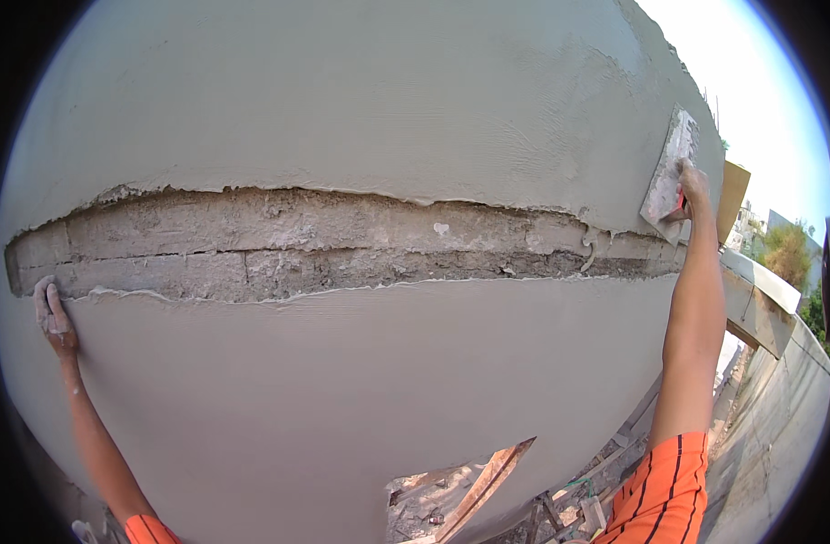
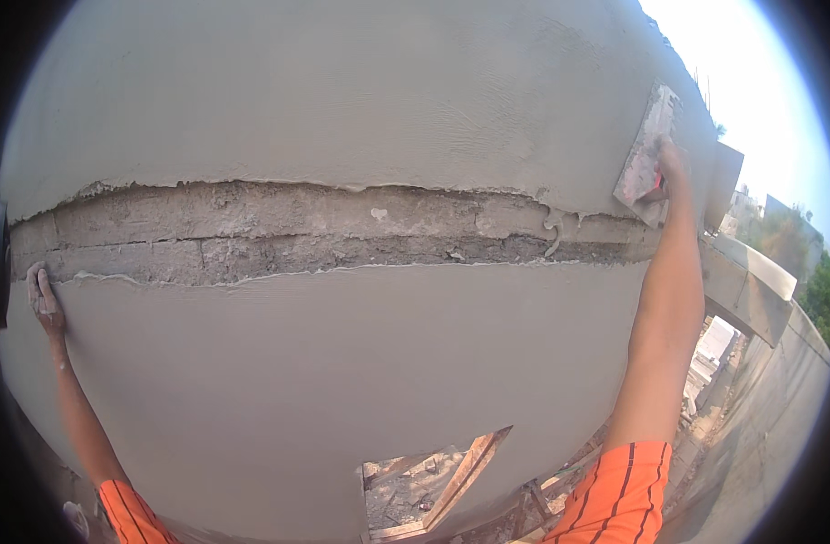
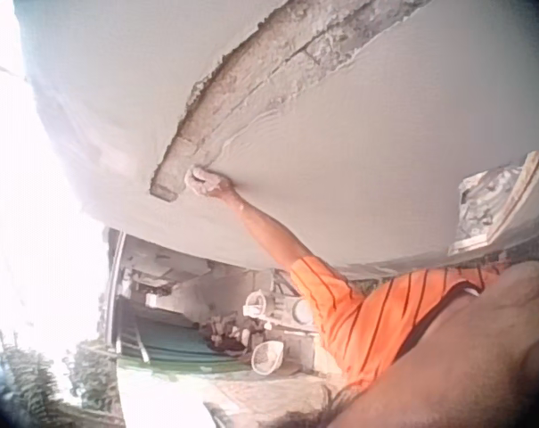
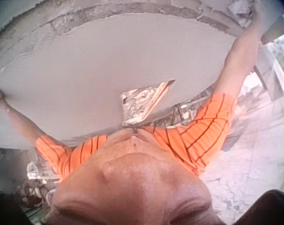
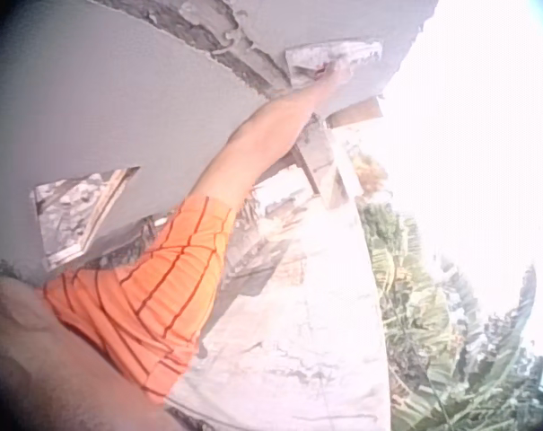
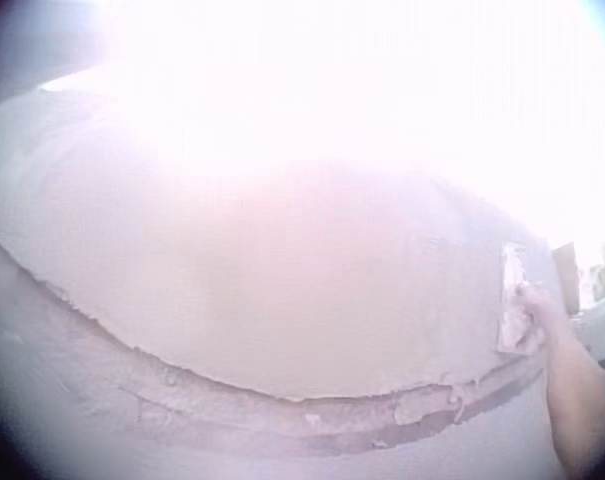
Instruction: The person applies and smooths cement plaster onto a curved wall using a trowel and a bucket of plaster. They repeatedly scoop plaster and spread it evenly across the surface, working methodically along the wall.
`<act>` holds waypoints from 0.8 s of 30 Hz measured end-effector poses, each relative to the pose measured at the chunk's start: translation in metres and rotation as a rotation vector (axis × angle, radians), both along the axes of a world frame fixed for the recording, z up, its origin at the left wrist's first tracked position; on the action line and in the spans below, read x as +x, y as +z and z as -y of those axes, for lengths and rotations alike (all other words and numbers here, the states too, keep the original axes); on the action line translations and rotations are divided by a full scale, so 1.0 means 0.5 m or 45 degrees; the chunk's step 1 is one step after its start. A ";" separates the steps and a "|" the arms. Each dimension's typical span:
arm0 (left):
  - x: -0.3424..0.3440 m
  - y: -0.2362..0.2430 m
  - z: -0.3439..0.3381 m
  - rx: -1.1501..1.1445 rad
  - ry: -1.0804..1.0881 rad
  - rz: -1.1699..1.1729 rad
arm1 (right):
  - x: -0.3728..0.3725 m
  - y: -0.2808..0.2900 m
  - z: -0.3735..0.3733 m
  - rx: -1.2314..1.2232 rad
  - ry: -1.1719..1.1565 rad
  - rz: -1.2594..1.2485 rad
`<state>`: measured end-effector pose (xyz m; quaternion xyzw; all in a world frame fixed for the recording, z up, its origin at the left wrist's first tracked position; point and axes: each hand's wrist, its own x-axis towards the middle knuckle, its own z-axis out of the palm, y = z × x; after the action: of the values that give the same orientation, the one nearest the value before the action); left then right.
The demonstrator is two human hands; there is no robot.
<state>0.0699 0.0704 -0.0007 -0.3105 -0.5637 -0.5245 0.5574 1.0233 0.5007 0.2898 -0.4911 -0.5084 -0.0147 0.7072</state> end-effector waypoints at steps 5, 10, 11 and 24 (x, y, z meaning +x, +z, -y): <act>0.041 -0.006 -0.006 0.032 -0.048 0.022 | -0.345 -0.068 0.337 0.456 0.152 0.373; 0.019 -0.002 0.005 0.012 0.043 -0.053 | -0.681 -0.256 0.486 0.571 0.131 1.251; 0.019 -0.007 -0.001 -0.010 0.009 -0.022 | -0.696 -0.267 0.476 0.513 0.117 1.342; 0.247 0.058 -0.074 0.106 -0.215 0.139 | -0.504 0.279 0.281 0.686 -0.456 0.714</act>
<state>0.1933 0.1074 0.0285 -0.3046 -0.5429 -0.6087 0.4919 0.7714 0.3602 0.4293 -0.3465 -0.5656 -0.4025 0.6309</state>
